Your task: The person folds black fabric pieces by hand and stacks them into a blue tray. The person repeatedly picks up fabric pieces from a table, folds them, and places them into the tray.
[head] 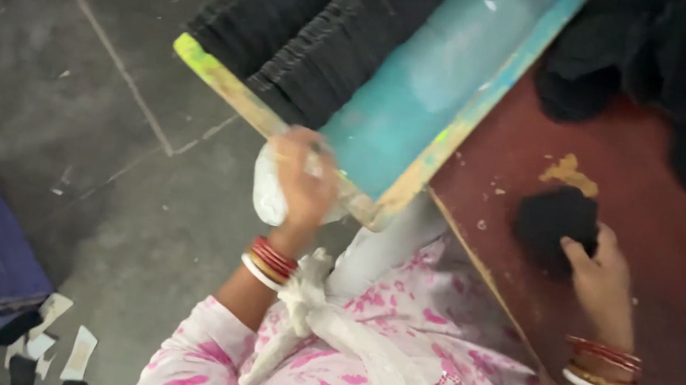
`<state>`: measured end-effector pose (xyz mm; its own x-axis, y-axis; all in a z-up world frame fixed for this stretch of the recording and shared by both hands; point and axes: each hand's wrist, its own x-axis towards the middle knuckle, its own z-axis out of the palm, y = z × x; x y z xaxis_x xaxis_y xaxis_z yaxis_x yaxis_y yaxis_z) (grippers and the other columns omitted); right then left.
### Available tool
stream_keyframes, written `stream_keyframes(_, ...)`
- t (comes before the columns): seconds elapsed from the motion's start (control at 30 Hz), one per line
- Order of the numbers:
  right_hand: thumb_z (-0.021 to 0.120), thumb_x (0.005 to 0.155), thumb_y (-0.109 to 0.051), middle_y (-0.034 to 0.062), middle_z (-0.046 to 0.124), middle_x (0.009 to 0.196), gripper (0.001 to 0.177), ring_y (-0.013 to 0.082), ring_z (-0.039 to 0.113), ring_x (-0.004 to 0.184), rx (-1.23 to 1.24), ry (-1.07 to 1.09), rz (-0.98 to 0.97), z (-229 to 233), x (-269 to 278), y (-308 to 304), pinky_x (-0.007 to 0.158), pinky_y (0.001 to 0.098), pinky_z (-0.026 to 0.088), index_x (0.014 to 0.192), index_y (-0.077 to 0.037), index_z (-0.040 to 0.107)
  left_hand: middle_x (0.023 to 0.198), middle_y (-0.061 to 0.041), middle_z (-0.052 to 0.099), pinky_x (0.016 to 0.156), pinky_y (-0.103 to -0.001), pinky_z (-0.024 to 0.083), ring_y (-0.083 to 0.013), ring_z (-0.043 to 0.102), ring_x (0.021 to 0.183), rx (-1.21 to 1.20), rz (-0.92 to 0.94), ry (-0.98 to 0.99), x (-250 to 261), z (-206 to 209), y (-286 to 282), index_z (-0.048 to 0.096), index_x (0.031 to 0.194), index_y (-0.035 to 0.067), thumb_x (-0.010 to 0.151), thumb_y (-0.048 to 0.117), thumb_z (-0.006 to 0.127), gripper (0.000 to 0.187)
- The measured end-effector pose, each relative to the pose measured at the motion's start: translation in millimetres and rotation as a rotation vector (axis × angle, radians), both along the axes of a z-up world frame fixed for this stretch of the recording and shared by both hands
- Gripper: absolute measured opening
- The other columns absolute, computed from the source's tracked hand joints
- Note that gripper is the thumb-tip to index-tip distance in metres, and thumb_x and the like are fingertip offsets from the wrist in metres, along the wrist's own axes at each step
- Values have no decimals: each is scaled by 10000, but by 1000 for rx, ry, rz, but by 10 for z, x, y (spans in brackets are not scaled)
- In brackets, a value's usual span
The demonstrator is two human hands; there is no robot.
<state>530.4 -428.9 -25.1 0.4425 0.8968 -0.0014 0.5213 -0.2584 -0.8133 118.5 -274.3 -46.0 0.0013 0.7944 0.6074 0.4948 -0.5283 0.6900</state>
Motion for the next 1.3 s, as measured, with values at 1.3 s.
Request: stream_keyframes(1.3, 828, 833, -180, 175, 656, 961, 286, 419, 652, 881, 447, -380, 526, 515, -3399, 2086, 736, 485, 535, 1001, -34, 647, 1488, -107, 532, 1127, -729, 190, -330, 353, 1479, -303, 124, 604, -736, 108, 303, 630, 1377, 95, 926, 276, 622, 486)
